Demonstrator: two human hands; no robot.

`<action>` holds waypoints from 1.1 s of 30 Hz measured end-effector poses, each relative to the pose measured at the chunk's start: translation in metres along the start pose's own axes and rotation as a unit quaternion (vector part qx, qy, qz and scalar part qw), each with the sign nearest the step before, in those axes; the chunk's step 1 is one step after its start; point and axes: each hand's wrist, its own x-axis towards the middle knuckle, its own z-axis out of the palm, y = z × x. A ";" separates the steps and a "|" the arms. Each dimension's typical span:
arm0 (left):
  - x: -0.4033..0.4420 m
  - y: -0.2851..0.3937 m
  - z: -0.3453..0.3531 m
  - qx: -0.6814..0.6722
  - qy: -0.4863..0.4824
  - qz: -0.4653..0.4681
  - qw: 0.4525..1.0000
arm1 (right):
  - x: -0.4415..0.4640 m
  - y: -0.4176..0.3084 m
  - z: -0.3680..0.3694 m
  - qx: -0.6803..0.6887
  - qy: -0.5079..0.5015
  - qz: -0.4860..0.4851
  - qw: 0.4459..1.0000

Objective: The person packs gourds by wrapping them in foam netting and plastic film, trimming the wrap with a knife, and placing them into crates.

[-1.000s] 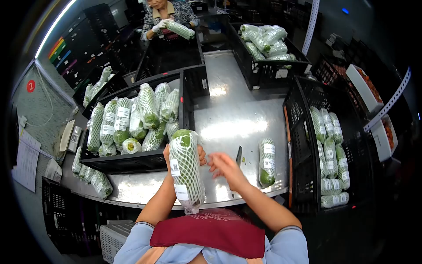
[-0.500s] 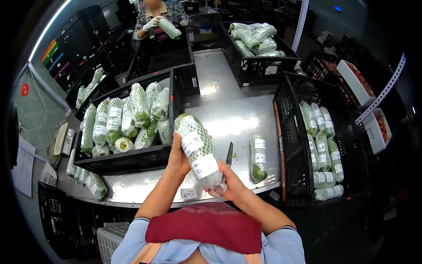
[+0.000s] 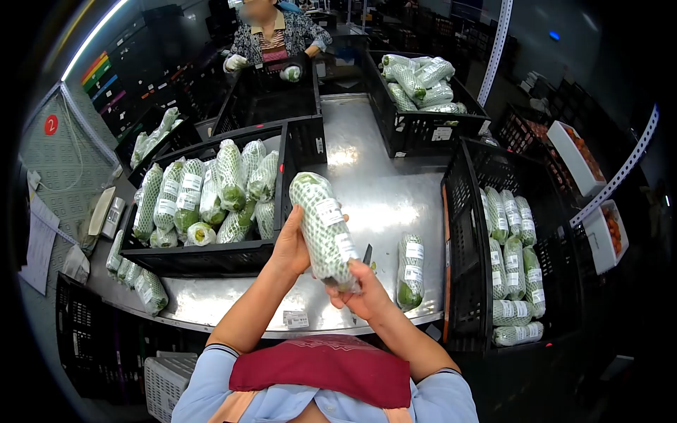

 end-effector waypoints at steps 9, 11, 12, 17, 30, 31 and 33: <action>0.018 -0.005 -0.013 0.011 0.110 0.037 0.993 | 0.003 -0.008 0.016 -0.151 0.115 -0.038 0.981; 0.019 -0.007 -0.014 0.041 0.146 0.051 0.987 | 0.002 -0.004 0.020 -0.262 0.147 -0.081 0.950; 0.021 -0.009 -0.016 0.038 0.147 0.049 0.987 | 0.002 -0.005 0.017 -0.243 0.143 -0.081 0.956; 0.021 -0.007 -0.015 0.058 0.138 0.035 0.988 | 0.000 -0.001 0.009 -0.285 0.142 -0.077 0.945; 0.027 -0.023 -0.024 0.022 0.174 -0.049 0.983 | -0.012 -0.016 0.004 -0.370 0.194 -0.043 0.908; 0.029 -0.028 -0.028 0.031 0.181 -0.041 0.982 | -0.013 -0.016 0.006 -0.435 0.213 -0.062 0.872; 0.029 -0.037 -0.032 0.051 0.188 -0.034 0.980 | -0.016 -0.012 0.014 -0.557 0.249 -0.097 0.786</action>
